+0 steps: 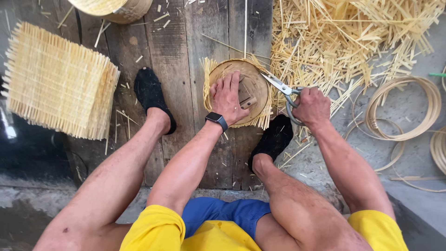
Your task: The person sits on the floor and repeatedly places a circular bamboo frame onto a flat woven bamboo mat. They use shears to trim the excess bamboo strips around the frame's edge, then remove the frame and set the trimmed mat aside. This process is repeated multiple times with different mats.
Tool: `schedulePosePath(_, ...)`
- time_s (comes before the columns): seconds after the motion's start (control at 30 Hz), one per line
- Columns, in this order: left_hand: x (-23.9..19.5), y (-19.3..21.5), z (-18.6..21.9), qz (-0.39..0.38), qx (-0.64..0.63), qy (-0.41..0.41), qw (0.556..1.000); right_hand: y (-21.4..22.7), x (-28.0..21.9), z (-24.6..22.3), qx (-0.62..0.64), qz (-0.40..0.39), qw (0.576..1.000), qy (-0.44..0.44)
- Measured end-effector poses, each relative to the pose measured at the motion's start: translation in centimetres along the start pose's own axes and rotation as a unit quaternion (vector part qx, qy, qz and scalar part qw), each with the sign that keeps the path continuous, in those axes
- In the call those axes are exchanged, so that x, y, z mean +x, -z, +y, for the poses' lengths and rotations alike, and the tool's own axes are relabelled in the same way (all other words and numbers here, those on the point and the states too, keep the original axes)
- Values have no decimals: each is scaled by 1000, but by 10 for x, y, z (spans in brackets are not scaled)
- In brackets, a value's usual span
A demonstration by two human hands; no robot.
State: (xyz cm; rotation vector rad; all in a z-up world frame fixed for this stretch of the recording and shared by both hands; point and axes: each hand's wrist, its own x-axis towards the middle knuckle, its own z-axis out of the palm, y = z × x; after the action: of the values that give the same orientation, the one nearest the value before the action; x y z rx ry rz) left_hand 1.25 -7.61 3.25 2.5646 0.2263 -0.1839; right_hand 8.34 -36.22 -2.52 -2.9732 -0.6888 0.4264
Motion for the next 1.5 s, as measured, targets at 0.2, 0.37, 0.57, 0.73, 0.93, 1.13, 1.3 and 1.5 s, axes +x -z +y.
schedulePosePath(0.2, 3, 9, 2, -28, 5, -34, 999, -10, 24, -8, -73, 114, 990, 47)
schedulePosePath(0.37, 10, 23, -13, -95, 28, -92, 991, -13, 24, 11, -51, 25, 996, 71)
schedulePosePath(0.57, 14, 21, -13, -147, 69, -126, 979, -19, 31, -9, -176, 119, 974, 74)
schedulePosePath(0.73, -3, 13, 0, -1, 72, -81, 994, -7, 34, 4, -66, -56, 995, 46)
schedulePosePath(0.93, -18, -9, 12, -13, 12, 29, 999, 1, 35, -10, -74, 91, 992, 53)
schedulePosePath(1.13, -8, 7, -1, -85, 67, -25, 994, -4, 40, 5, -75, -54, 995, 28)
schedulePosePath(1.3, -2, 16, -2, -118, 56, -122, 984, -9, 46, 2, -105, 56, 991, 63)
schedulePosePath(1.5, 3, 22, -13, -153, 91, -171, 969, -2, 42, 13, -57, -52, 996, 38)
